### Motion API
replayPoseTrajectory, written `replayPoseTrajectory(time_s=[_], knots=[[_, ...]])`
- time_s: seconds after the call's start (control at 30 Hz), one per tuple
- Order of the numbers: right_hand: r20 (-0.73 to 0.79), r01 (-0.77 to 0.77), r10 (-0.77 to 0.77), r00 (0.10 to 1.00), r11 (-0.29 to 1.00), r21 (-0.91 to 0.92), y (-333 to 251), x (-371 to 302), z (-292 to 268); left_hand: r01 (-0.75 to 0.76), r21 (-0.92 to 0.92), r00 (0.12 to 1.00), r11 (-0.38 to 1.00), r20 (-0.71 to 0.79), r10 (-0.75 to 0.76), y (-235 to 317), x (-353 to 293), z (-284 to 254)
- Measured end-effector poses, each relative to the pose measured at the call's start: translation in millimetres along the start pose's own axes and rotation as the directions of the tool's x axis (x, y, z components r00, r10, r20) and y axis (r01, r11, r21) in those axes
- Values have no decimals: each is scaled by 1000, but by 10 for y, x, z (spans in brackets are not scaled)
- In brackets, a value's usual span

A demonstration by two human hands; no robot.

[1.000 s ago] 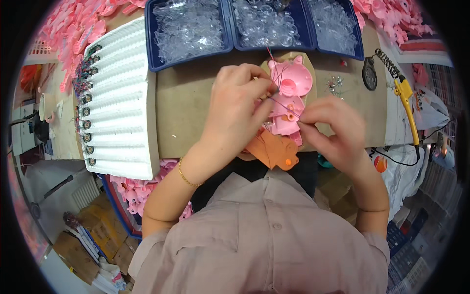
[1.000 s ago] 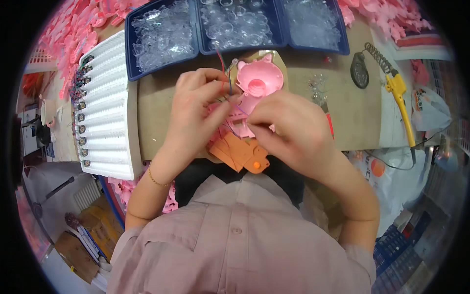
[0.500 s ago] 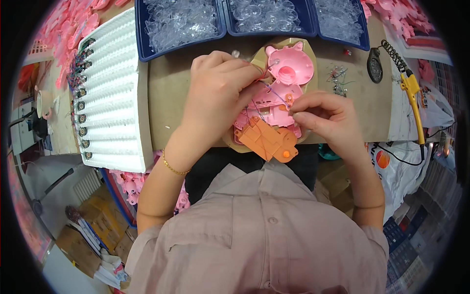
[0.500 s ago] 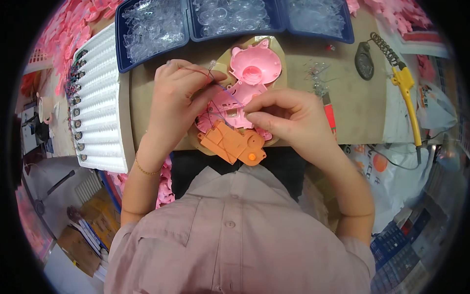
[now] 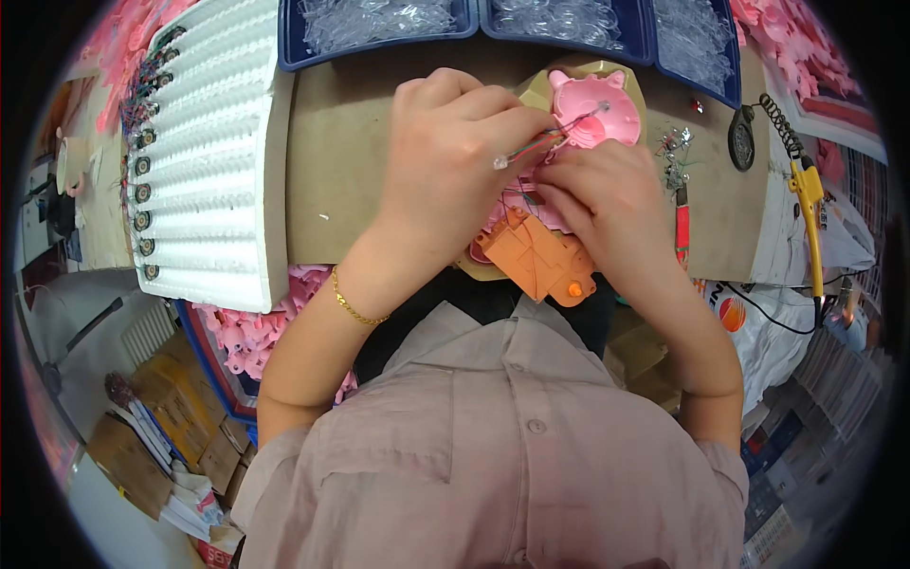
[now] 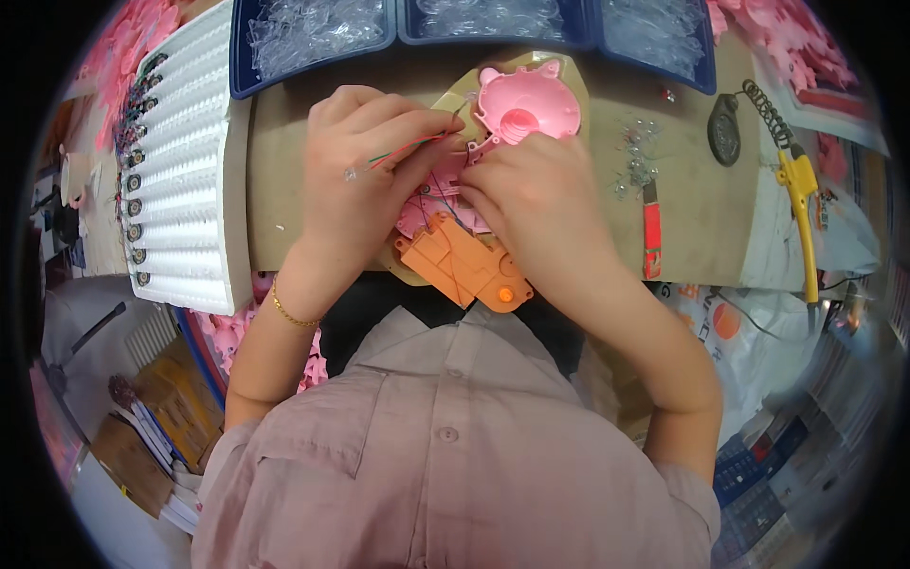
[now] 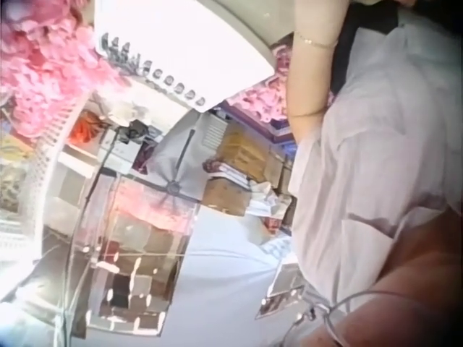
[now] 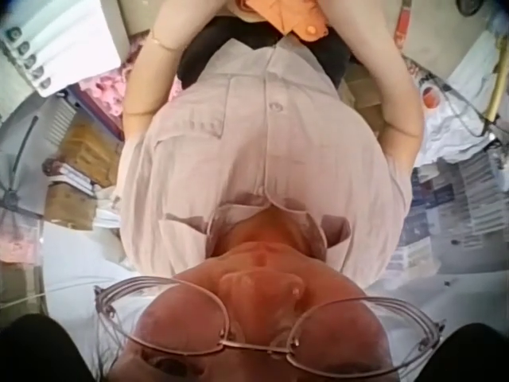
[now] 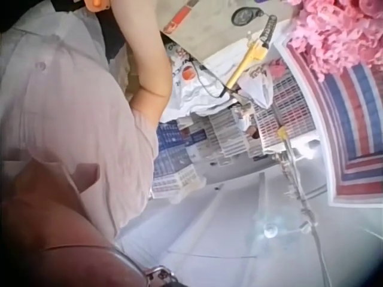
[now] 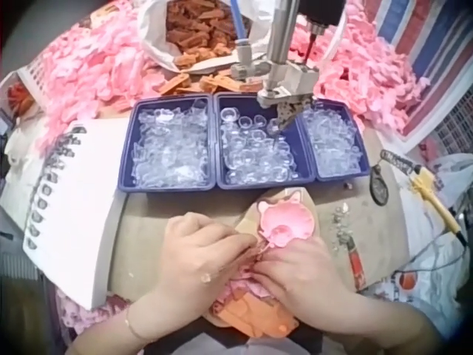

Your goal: Assembling small electronic toy ponies by connecting internal wiring, soldering components, and screwing the plastic shells together.

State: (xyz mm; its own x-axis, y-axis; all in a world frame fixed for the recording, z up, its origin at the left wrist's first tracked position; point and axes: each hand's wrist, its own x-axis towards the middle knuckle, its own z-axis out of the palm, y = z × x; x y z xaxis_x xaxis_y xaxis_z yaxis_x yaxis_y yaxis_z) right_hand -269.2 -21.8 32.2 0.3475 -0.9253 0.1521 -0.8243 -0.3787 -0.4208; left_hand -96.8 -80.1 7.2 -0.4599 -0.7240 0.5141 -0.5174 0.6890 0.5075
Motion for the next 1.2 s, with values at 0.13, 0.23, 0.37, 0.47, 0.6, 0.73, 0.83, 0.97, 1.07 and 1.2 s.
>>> replayPoseTrajectory(time_s=[0.13, 0.23, 0.37, 0.47, 0.6, 0.73, 0.83, 0.97, 1.07, 1.2], knots=[[-23, -2, 0, 1000, 996, -86, -140, -35, 1, 30, -76, 999, 997, -25, -32, -17, -36, 52], [-39, -27, 21, 999, 988, -154, -118, -22, 21, 38, -68, 999, 997, 6, -38, -20, -44, 72], [14, -22, 23, 1000, 1000, -19, 19, -9, -36, 88, -87, 995, 992, 49, -84, -6, -50, 68], [-8, -6, 6, 1000, 1000, 26, 81, -33, -46, 92, -153, 996, 984, 24, -89, -4, -72, 84], [18, 21, -21, 1000, 1000, 12, 24, 21, -7, 96, -139, 995, 986, 30, -92, -18, -69, 78], [99, -16, 18, 995, 1000, -21, 4, 39, -53, 158, -264, 987, 952, 47, -151, 0, -27, 83], [142, -52, 61, 988, 996, -67, -50, 64, -62, 192, -327, 981, 925, 74, -177, 32, -13, 82], [97, -50, 55, 994, 997, -55, -53, -24, -98, 152, -340, 987, 928, 2, -161, -7, -15, 49], [95, -113, 117, 989, 993, -47, -293, -253, -270, 234, -277, 969, 932, -8, -246, -11, -24, -66], [167, -193, 221, 961, 967, -167, -565, -425, -278, 302, -228, 953, 926, 69, -294, 74, 35, -145]])
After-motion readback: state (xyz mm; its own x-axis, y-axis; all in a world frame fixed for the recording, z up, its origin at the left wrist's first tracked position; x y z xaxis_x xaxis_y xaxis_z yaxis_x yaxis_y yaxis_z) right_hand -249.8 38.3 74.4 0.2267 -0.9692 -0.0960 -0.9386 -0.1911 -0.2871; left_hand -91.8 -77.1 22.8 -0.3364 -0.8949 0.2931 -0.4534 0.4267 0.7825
